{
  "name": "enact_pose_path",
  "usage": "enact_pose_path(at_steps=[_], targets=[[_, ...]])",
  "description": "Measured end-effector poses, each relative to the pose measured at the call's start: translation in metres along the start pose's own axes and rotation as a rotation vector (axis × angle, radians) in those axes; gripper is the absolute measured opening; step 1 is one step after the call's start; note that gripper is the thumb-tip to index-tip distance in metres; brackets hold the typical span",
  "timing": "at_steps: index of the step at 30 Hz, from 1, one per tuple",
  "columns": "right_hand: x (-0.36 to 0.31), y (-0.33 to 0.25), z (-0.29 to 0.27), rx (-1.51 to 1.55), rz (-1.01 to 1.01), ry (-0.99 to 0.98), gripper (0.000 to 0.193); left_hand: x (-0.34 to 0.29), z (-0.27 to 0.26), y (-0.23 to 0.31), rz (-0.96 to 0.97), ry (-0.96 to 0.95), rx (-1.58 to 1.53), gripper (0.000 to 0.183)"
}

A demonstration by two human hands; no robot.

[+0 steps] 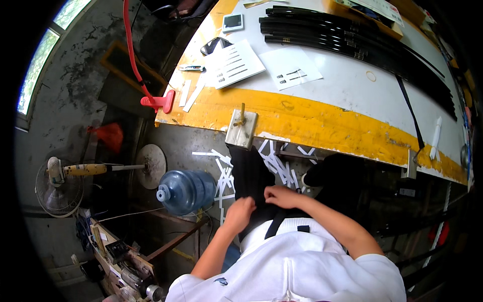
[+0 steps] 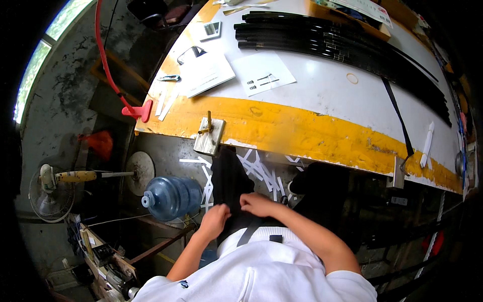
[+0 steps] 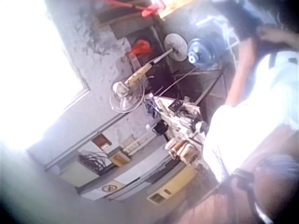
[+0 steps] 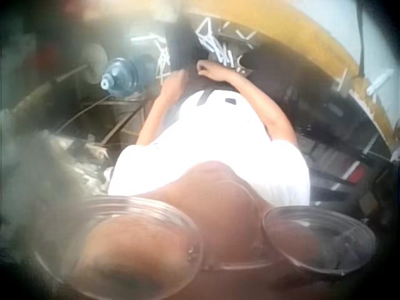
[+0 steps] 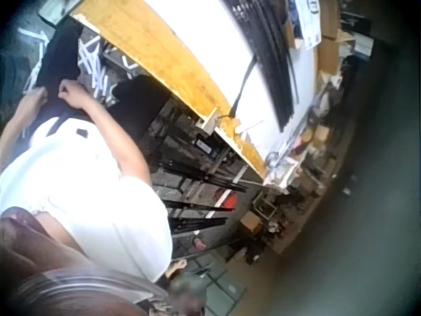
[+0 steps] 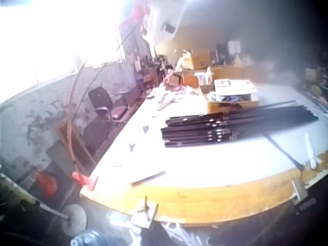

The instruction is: The person applies adhesive labels to several long black poles, smoothing the labels down by hand and then moving the poles to a stack.

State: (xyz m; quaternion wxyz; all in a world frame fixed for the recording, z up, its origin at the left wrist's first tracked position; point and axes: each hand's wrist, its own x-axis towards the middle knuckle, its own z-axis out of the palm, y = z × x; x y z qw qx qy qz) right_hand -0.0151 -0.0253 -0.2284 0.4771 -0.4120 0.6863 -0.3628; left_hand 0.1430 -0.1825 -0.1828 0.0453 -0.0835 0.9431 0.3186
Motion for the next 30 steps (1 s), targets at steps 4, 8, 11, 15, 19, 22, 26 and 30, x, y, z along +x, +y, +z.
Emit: enact_pose_path(at_steps=[4, 8, 11, 15, 19, 22, 26, 30], targets=[[-0.029, -0.038, -0.008, -0.343, -0.197, 0.035, 0.018, -0.005, -0.016, 0.013, -0.060, -0.102, 0.017, 0.014], [-0.083, -0.109, -0.071, -0.053, -0.185, -0.142, 0.024, 0.011, -0.025, 0.024, -0.059, -0.106, 0.076, 0.013], [-0.124, -0.150, -0.127, 0.069, -0.140, 0.029, 0.019, 0.024, -0.039, 0.047, 0.053, -0.092, 0.088, 0.010], [-0.142, -0.160, -0.182, -0.072, -0.007, 0.710, 0.016, 0.060, -0.079, 0.096, 0.372, 0.198, -0.056, 0.012], [-0.100, -0.160, -0.232, -0.299, 0.022, 0.992, 0.025, 0.115, -0.127, 0.145, 0.397, 0.464, -0.004, 0.031], [-0.041, -0.151, -0.259, -0.451, 0.106, 1.015, 0.042, 0.166, -0.137, 0.159, 0.327, 0.497, 0.160, 0.036], [0.020, -0.143, -0.272, -0.768, 0.146, 1.031, 0.052, 0.224, -0.125, 0.149, 0.315, 0.523, 0.324, 0.034], [0.035, -0.137, -0.281, -0.903, 0.059, 1.050, 0.051, 0.245, -0.114, 0.140, 0.271, 0.449, 0.344, 0.036]])
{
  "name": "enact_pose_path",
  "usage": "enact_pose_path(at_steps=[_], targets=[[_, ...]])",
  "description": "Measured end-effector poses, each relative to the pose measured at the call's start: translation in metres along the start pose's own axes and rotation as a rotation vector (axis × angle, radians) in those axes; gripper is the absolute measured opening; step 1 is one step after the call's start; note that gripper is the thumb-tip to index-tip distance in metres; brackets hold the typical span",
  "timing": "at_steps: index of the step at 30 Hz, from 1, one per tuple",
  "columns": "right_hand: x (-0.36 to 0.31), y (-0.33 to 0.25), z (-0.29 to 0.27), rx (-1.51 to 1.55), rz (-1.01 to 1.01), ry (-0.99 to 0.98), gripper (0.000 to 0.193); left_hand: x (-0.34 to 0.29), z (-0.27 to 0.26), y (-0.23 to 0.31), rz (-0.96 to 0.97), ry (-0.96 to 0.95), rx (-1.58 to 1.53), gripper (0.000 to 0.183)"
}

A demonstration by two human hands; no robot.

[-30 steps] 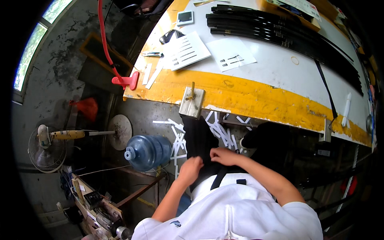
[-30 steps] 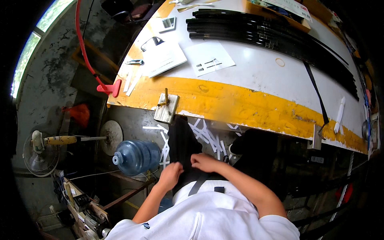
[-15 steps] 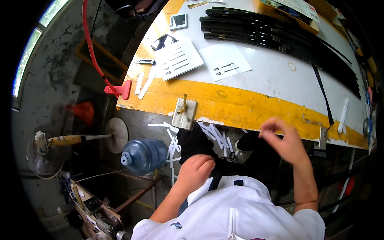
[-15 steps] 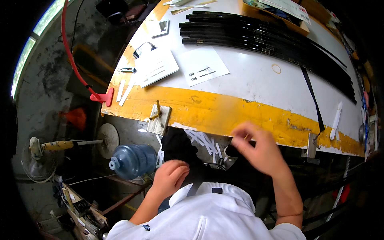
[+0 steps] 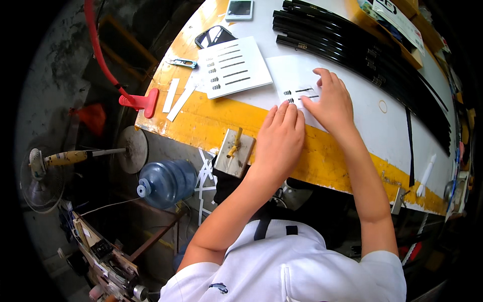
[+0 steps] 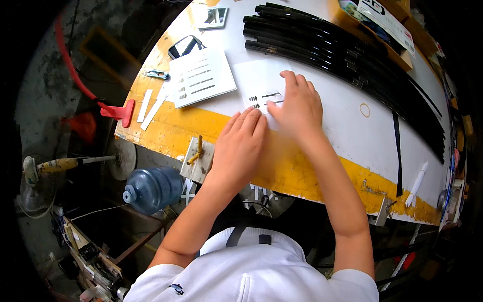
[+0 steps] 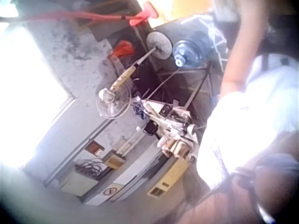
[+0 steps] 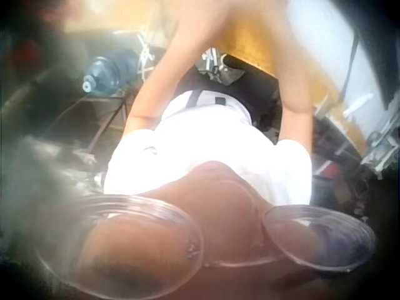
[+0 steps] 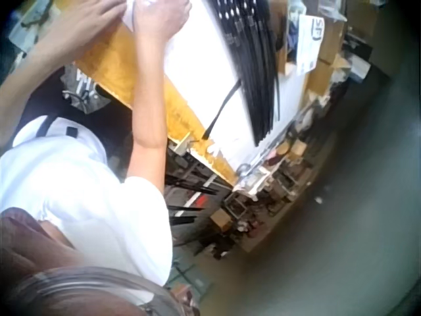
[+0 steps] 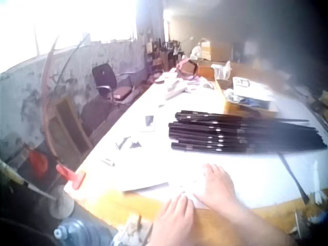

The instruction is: The person applies adhesive labels to several long black poles, smoothing the labels down by hand and then moving the poles to a stack.

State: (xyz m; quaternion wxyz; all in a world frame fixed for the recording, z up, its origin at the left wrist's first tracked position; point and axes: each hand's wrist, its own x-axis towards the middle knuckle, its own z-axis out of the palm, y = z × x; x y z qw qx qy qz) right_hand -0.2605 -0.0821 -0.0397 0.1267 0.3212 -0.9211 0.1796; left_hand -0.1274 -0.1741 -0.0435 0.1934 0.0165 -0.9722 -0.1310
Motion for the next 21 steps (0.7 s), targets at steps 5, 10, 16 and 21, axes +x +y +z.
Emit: enact_pose_path(at_steps=[5, 10, 16, 21], targets=[[0.010, 0.023, -0.014, 0.312, 0.210, -0.201, 0.037, 0.003, 0.003, -0.001, -0.035, -0.013, -0.028, 0.039], [0.012, 0.046, -0.009, 0.536, 0.239, -0.167, 0.015, 0.009, 0.009, 0.000, -0.012, -0.009, -0.015, 0.050], [0.015, 0.044, -0.011, 0.559, 0.311, -0.178, 0.009, 0.023, 0.012, 0.013, -0.050, -0.039, -0.022, 0.049], [0.017, 0.035, -0.019, 0.764, 0.298, -0.101, 0.011, 0.023, 0.023, 0.019, -0.069, 0.070, -0.045, 0.046]])
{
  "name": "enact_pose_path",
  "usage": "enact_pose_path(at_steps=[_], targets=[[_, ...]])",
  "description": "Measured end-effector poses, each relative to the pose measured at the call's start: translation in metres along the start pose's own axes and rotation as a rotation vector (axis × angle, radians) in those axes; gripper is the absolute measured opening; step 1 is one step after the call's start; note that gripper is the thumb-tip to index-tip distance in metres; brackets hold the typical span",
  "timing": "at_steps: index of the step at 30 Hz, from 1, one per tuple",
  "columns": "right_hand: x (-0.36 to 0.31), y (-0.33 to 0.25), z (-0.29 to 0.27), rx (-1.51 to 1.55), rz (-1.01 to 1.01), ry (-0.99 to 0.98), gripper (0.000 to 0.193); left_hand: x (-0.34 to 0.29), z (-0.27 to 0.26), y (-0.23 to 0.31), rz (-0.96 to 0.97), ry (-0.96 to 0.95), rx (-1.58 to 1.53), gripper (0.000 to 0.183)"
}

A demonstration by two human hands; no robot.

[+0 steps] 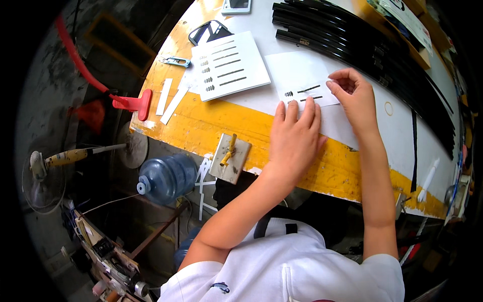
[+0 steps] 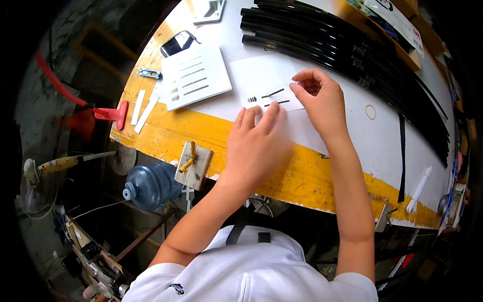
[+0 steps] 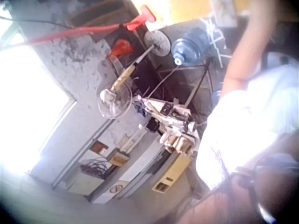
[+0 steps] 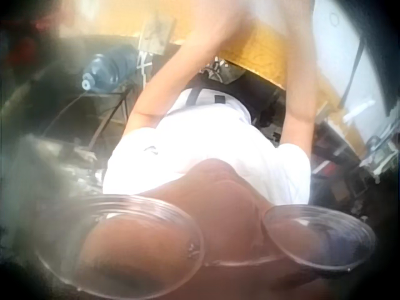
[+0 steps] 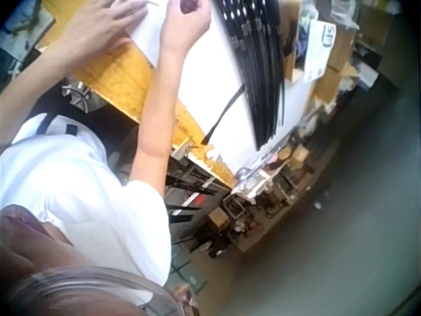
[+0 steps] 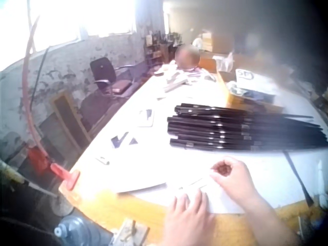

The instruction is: The person applies adhesive labels to several long black poles, smoothing the labels down by hand and then moving the poles to a stack.

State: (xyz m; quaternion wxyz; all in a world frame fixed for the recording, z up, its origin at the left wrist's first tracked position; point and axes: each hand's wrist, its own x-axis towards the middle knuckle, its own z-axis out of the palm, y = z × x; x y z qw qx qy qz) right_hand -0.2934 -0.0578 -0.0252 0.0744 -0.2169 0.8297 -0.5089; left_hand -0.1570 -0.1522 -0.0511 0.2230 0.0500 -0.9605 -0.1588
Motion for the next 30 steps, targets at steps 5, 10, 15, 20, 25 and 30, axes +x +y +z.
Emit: enact_pose_path(at_steps=[5, 10, 15, 20, 25, 30], targets=[[0.004, -0.002, -0.001, -0.094, 0.011, -0.075, 0.015, -0.003, 0.001, -0.001, 0.006, 0.007, 0.013, 0.048], [0.002, 0.016, -0.023, -0.567, -0.038, 0.160, 0.021, -0.002, -0.001, -0.002, 0.033, -0.083, 0.039, 0.052], [0.013, 0.058, -0.096, -1.049, -0.196, 0.464, 0.026, -0.001, -0.011, -0.002, 0.033, -0.192, 0.068, 0.053], [0.012, 0.094, -0.165, -1.283, -0.077, 0.320, 0.035, -0.001, -0.016, 0.001, 0.037, -0.210, 0.029, 0.049], [0.015, 0.116, -0.187, -1.386, -0.178, 0.255, 0.039, -0.007, -0.025, 0.005, 0.067, -0.192, 0.011, 0.045], [0.016, 0.125, -0.199, -1.431, -0.257, 0.290, 0.028, -0.016, -0.050, 0.018, 0.109, -0.163, -0.055, 0.039]])
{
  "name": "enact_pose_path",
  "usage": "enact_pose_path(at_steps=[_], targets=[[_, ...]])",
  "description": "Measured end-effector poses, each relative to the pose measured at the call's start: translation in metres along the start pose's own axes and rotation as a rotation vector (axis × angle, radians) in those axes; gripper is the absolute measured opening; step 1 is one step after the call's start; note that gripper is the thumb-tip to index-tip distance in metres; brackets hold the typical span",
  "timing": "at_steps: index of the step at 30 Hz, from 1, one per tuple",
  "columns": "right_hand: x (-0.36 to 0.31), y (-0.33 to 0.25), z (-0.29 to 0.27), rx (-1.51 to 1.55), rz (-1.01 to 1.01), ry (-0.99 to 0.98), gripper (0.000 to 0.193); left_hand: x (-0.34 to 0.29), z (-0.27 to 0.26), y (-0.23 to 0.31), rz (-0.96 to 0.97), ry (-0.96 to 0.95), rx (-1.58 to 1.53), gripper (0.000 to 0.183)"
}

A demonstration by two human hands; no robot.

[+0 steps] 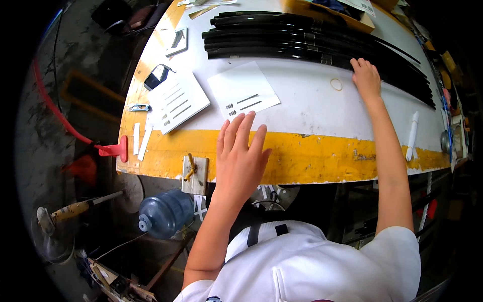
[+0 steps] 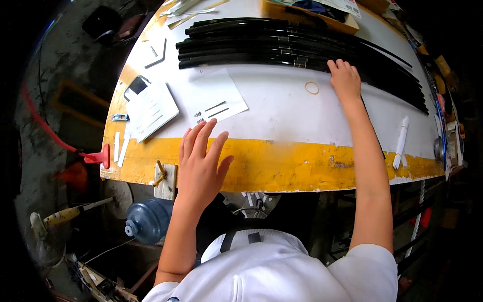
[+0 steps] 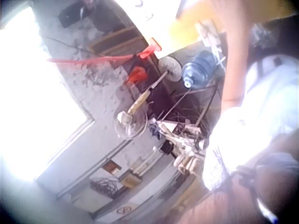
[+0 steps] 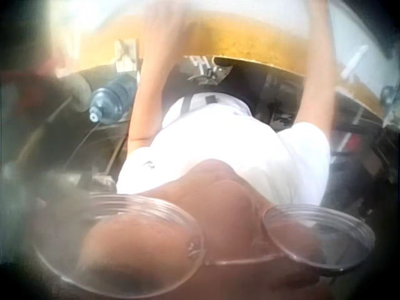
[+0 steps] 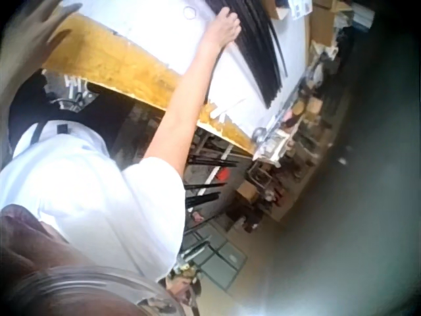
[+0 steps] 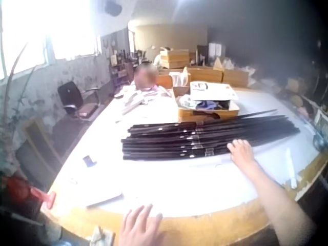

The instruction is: The person applies adhesive labels to several long black poles, smoothing the labels down by hand and then moving the poles to a stack.

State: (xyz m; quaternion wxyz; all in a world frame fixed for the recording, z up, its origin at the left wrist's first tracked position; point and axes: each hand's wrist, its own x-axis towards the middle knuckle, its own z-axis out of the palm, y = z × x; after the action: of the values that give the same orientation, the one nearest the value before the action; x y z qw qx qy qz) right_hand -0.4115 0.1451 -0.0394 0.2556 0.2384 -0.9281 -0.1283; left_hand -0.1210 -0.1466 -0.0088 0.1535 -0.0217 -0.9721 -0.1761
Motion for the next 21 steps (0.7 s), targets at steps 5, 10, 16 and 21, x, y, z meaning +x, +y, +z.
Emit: enact_pose_path(at_steps=[5, 10, 16, 21], targets=[[-0.013, 0.021, -0.036, 0.024, -0.074, 0.168, 0.036, -0.011, -0.024, 0.014, 0.123, 0.155, -0.048, 0.037], [-0.053, 0.020, -0.110, 0.035, -0.118, 0.305, 0.049, -0.012, -0.034, 0.046, 0.290, 0.318, -0.089, 0.028], [-0.126, -0.017, -0.185, 0.251, -0.282, 0.295, 0.048, -0.014, -0.039, 0.083, 0.354, 0.339, 0.040, 0.042], [-0.169, -0.042, -0.192, 0.435, -0.354, 0.312, 0.038, -0.024, -0.030, 0.082, 0.264, 0.062, 0.029, 0.053]])
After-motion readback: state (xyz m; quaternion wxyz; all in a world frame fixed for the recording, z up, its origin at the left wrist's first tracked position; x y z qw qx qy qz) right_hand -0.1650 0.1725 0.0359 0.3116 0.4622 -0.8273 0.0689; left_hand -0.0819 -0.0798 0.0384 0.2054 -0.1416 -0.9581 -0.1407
